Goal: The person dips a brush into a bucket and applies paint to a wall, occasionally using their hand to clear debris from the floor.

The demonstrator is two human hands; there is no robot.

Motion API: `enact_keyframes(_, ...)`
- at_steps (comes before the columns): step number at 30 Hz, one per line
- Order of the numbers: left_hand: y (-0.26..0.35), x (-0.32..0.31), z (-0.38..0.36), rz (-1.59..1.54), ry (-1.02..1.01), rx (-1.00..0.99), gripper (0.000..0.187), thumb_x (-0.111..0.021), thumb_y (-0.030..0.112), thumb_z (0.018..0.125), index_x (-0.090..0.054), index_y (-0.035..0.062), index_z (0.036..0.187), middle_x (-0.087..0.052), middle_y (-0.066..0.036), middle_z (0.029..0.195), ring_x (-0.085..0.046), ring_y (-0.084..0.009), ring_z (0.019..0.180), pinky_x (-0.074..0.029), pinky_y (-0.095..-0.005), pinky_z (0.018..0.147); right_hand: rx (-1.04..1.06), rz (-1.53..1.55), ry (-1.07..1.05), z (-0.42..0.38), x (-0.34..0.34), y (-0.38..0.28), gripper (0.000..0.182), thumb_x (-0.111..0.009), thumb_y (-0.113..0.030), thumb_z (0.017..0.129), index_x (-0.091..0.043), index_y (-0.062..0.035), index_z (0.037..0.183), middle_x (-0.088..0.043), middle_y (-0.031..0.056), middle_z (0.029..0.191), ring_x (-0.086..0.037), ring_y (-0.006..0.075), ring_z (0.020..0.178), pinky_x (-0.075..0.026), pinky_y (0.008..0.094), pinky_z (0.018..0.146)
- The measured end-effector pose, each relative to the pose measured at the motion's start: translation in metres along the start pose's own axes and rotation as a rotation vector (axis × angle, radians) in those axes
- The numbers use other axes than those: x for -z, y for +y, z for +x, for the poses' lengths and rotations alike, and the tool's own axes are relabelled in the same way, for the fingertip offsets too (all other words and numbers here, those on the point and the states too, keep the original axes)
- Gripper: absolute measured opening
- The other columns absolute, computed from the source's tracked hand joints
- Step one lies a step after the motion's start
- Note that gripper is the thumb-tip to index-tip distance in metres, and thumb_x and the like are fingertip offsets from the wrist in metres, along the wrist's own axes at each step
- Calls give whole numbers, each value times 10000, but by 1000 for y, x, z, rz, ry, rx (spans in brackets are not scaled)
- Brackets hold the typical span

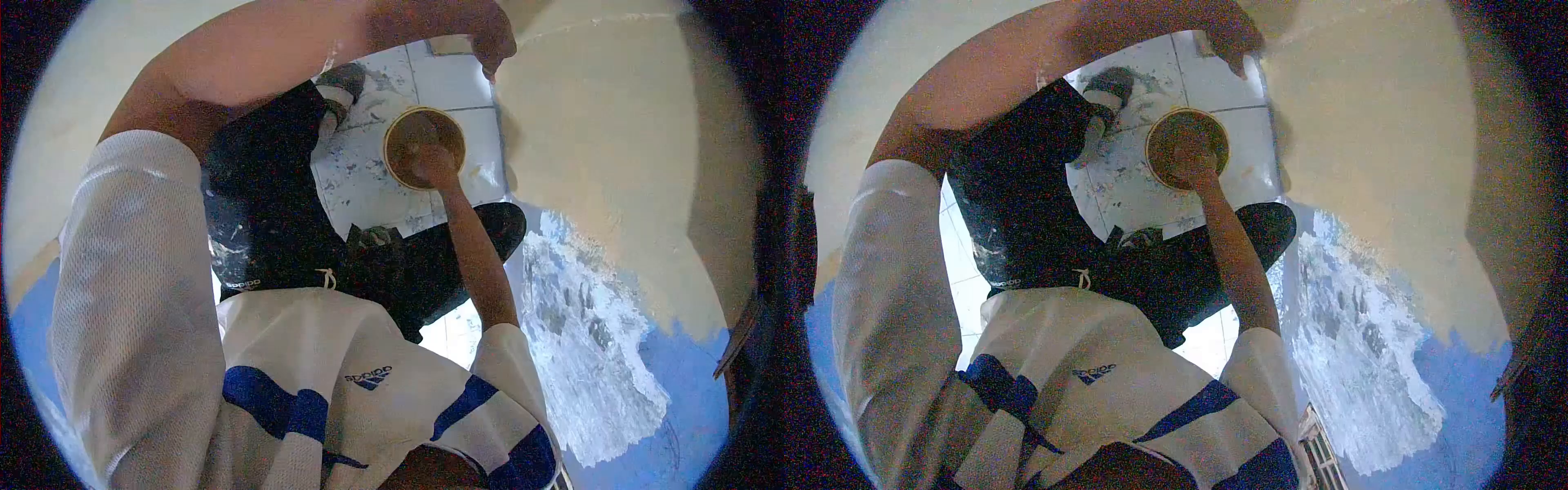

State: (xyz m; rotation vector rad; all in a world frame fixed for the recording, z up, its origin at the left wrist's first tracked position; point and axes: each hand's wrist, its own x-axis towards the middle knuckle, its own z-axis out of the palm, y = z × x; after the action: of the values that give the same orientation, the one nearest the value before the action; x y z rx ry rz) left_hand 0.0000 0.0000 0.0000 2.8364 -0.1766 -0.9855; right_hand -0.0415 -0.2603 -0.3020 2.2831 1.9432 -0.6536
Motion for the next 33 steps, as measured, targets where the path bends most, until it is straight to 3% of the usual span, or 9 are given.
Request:
enact_keyframes(4,1,-4,3,26,18,-42,564,-605,531,840,-658,53,1135,-649,-143,1146,-605,-328,1058,-460,-451,912,-81,284,23,-15,47,-8,345,-560,-329,830,-658,-71,1037,-655,187,1047,-648,341,936,-526,464,827)
enact_keyframes(11,-11,-16,17,56,-12,-124,545,-606,520,842,-671,41,1094,-682,-148,1050,-636,-319,963,-483,-441,846,-281,211,-236,1,55,-29,396,-554,-300,827,-599,-71,1148,-650,195,1054,-647,345,935,-522,456,831)
enact_keyframes(16,-13,-19,22,34,-42,-135,529,-622,503,832,-669,42,1087,-679,-148,1049,-633,-319,959,-483,-442,846,-56,186,358,-10,24,-44,410,-563,-352,842,-605,-86,1151,-643,181,1070,-633,338,972,-501,442,873)
enact_keyframes(20,-8,-18,26,50,-63,-151,530,-625,500,829,-663,43,1096,-672,-149,1064,-629,-320,972,-481,-445,852,28,17,-148,7,34,-3,408,-587,-395,833,-651,-71,1073,-639,172,1087,-622,336,993,-491,433,885)
enact_keyframes(23,-8,-17,31,61,-75,-156,532,-628,497,826,-658,43,1103,-667,-150,1075,-626,-320,981,-479,-447,858,9,405,-83,-29,71,19,438,-579,-443,843,-676,-49,1008,-633,203,1092,-617,353,996,-489,435,884)
enact_keyframes(26,-3,-17,38,77,-85,-168,534,-630,494,824,-653,44,1110,-662,-150,1086,-622,-320,991,-478,-449,863,-116,292,-197,-43,118,6,411,-533,-413,884,-679,-47,999,-652,232,1004,-635,372,937,-502,456,847)
enact_keyframes(29,10,-15,42,81,-61,-174,536,-633,492,821,-648,44,1117,-656,-151,1097,-619,-321,1000,-476,-451,868,-439,331,-60,-33,69,-10,410,-507,-413,893,-685,-54,979,-666,236,894,-654,385,860,-519,481,787)
enact_keyframes(31,17,-4,43,84,-49,-176,538,-634,490,819,-645,45,1121,-653,-151,1104,-617,-321,1007,-475,-452,871,-458,508,266,-26,43,-25,415,-508,-427,866,-697,-69,958,-668,219,806,-661,380,783,-529,496,743)
enact_keyframes(33,23,0,40,77,-46,-176,540,-636,488,817,-641,45,1126,-649,-152,1111,-614,-321,1013,-474,-453,875,-339,358,215,-19,32,-28,420,-523,-422,850,-683,-60,990,-668,212,834,-659,371,790,-531,493,746)
